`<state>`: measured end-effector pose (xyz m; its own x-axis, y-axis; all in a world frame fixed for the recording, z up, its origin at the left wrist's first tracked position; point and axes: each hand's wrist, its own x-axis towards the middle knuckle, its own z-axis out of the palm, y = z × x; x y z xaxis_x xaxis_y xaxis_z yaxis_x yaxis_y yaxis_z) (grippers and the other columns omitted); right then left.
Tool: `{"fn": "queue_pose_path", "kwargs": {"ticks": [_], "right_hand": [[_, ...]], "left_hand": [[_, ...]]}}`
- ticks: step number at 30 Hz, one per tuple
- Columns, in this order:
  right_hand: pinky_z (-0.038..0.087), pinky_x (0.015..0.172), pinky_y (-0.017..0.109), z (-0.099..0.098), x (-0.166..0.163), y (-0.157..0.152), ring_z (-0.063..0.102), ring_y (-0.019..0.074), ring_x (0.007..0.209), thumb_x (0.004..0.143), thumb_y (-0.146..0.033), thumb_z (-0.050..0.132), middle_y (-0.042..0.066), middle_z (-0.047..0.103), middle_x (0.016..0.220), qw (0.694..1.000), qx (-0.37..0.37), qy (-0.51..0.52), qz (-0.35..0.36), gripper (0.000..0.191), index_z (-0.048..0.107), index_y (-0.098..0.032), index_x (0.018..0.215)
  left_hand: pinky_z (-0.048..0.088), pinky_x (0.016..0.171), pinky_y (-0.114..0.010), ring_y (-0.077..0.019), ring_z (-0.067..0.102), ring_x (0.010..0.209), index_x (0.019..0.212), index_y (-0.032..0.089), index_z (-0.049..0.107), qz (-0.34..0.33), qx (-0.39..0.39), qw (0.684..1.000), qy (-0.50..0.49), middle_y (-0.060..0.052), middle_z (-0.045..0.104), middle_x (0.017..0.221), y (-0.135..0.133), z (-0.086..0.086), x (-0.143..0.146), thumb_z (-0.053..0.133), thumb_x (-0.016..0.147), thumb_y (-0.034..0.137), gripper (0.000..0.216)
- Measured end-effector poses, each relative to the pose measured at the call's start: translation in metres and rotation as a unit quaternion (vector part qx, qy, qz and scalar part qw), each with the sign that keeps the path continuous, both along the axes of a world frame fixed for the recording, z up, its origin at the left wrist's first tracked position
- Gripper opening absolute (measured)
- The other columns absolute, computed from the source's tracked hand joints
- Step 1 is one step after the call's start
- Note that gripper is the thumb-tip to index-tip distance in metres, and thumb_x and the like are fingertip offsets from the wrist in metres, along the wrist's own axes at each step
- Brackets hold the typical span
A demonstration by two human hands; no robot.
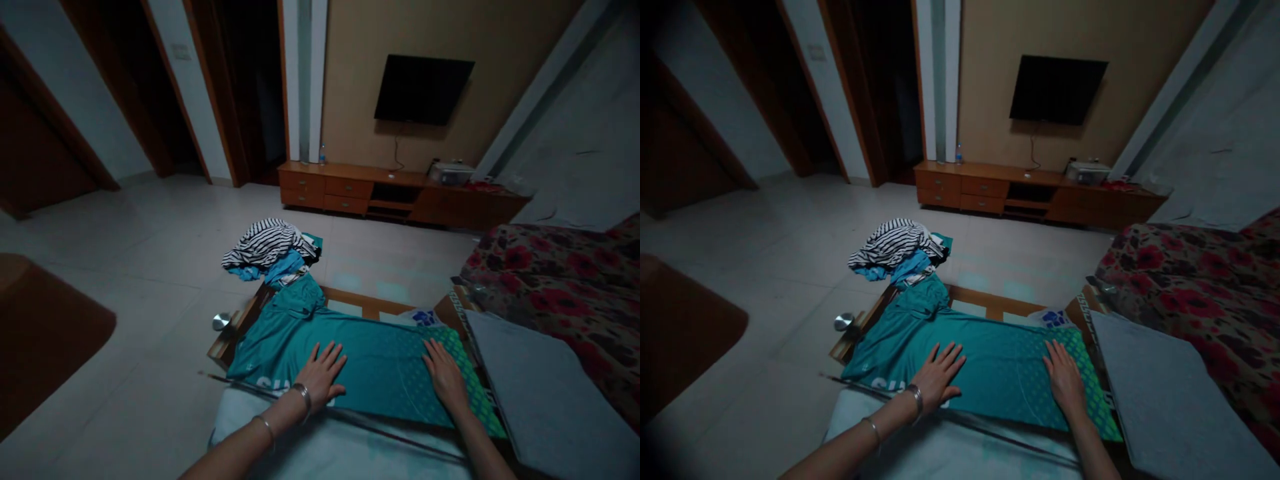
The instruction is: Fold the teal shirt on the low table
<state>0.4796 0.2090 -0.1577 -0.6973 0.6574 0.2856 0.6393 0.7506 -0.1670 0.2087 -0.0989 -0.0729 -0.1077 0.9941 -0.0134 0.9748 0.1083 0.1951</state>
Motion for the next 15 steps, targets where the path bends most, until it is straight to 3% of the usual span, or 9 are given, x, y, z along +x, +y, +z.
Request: {"fn": "queue_pose_path", "kwargs": {"ticks": [5, 8, 10, 12, 15], "right_hand": [[0.037, 0.103, 0.046, -0.011, 0.05, 0.001, 0.039, 0.0283, 0.132, 0.09, -0.046, 0.027, 0.013, 0.045, 0.14, 1.0, 0.001, -0.018, 0.017, 0.057, 0.048, -0.014, 0.133], [0.039, 0.1, 0.051, 0.004, 0.041, -0.007, 0.041, 0.0326, 0.129, 0.088, -0.05, 0.029, 0.015, 0.049, 0.136, 0.999, 0.019, -0.038, 0.006, 0.059, 0.052, -0.014, 0.128], [0.039, 0.096, 0.055, 0.028, 0.004, -0.025, 0.041, 0.0367, 0.127, 0.087, -0.051, 0.032, 0.019, 0.051, 0.132, 0.998, 0.043, -0.039, -0.001, 0.059, 0.055, -0.012, 0.125], [0.038, 0.096, 0.055, 0.062, -0.055, -0.058, 0.042, 0.0362, 0.126, 0.089, -0.047, 0.035, 0.021, 0.054, 0.128, 0.998, 0.049, -0.019, 0.036, 0.054, 0.056, -0.011, 0.123], [0.038, 0.1, 0.044, 0.115, -0.167, -0.133, 0.048, 0.0268, 0.117, 0.091, -0.034, 0.04, 0.016, 0.06, 0.12, 0.975, -0.016, 0.009, 0.22, 0.039, 0.059, -0.013, 0.118]], "left_hand": [[0.014, 0.113, -0.053, -0.024, 0.01, 0.143, 0.143, 0.029, 0.03, 0.007, 0.036, 0.998, -0.05, -0.006, 0.02, 0.154, -0.012, 0.0, 0.023, 0.041, 0.082, 0.065, 0.071], [0.019, 0.112, -0.055, -0.0257, 0.015, 0.142, 0.14, 0.027, 0.034, 0.024, 0.056, 0.993, -0.106, -0.008, 0.023, 0.153, -0.025, 0.011, 0.03, 0.047, 0.083, 0.06, 0.068], [0.023, 0.11, -0.055, -0.0261, 0.018, 0.141, 0.139, 0.026, 0.036, 0.052, 0.083, 0.985, -0.142, -0.008, 0.026, 0.152, -0.04, 0.022, 0.033, 0.048, 0.085, 0.053, 0.062], [0.025, 0.109, -0.055, -0.0252, 0.021, 0.14, 0.136, 0.025, 0.04, 0.089, 0.119, 0.975, -0.164, -0.007, 0.031, 0.15, -0.059, 0.033, 0.033, 0.049, 0.088, 0.04, 0.051], [0.03, 0.107, -0.051, -0.0231, 0.031, 0.135, 0.126, 0.021, 0.049, 0.151, 0.178, 0.956, -0.177, -0.008, 0.046, 0.139, -0.091, 0.045, 0.029, 0.046, 0.087, 0.018, 0.039]]}}
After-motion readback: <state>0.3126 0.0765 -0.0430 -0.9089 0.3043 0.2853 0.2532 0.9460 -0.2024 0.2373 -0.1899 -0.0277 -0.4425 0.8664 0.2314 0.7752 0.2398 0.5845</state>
